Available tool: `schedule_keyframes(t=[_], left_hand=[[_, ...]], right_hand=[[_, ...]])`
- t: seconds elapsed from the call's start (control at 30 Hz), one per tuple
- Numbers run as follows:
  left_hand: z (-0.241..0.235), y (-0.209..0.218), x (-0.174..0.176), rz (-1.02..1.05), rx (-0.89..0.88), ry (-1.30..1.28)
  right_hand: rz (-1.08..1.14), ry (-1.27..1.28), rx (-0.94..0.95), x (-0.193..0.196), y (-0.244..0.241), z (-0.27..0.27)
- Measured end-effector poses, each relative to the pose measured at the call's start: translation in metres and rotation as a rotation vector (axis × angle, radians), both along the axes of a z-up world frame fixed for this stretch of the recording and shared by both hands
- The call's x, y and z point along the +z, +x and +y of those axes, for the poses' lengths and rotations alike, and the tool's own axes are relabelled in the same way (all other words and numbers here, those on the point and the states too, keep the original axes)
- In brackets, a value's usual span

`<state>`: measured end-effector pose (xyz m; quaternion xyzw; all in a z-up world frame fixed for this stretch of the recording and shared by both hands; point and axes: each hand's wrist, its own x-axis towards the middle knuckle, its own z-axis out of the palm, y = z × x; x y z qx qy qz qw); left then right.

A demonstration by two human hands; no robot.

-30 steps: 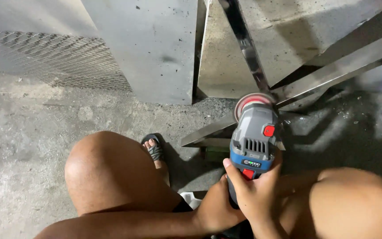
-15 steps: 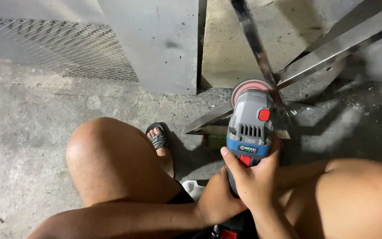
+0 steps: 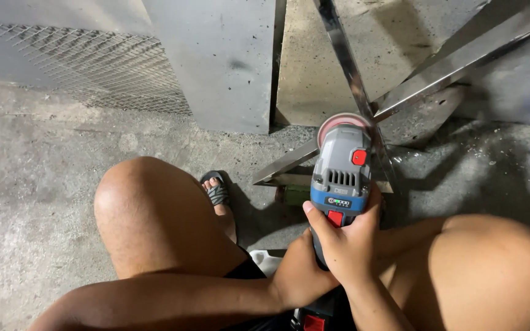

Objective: Using a handheld angle grinder to smooth the welded joints and edges of a metal frame structure.

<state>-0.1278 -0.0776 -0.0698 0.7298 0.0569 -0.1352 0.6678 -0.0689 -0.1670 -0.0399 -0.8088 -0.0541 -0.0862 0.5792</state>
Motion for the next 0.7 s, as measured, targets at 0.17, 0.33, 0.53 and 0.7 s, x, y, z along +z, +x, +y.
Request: schedule_keyframes(t=[0.17,0.33,0.53,0.7], left_hand=[[0.001,-0.001,-0.001,0.000,-0.002,-0.028],[0.005,-0.001,-0.008,-0.070,0.023,-0.086],[0.012,0.009,0.000,-0.065,0.024,-0.187],[0.017,0.030,0.022,-0.184,-0.053,-0.287]], right_hand=[[0.017,-0.009,-0.015,0.000,-0.001,0.002],[0.015,0.028,0.037,-0.004,0.001,0.006],[-0.055,-0.036,0.037,0.004,0.008,0.013],[-0.082,0.002,0.120,0.039,0.028,0.015]])
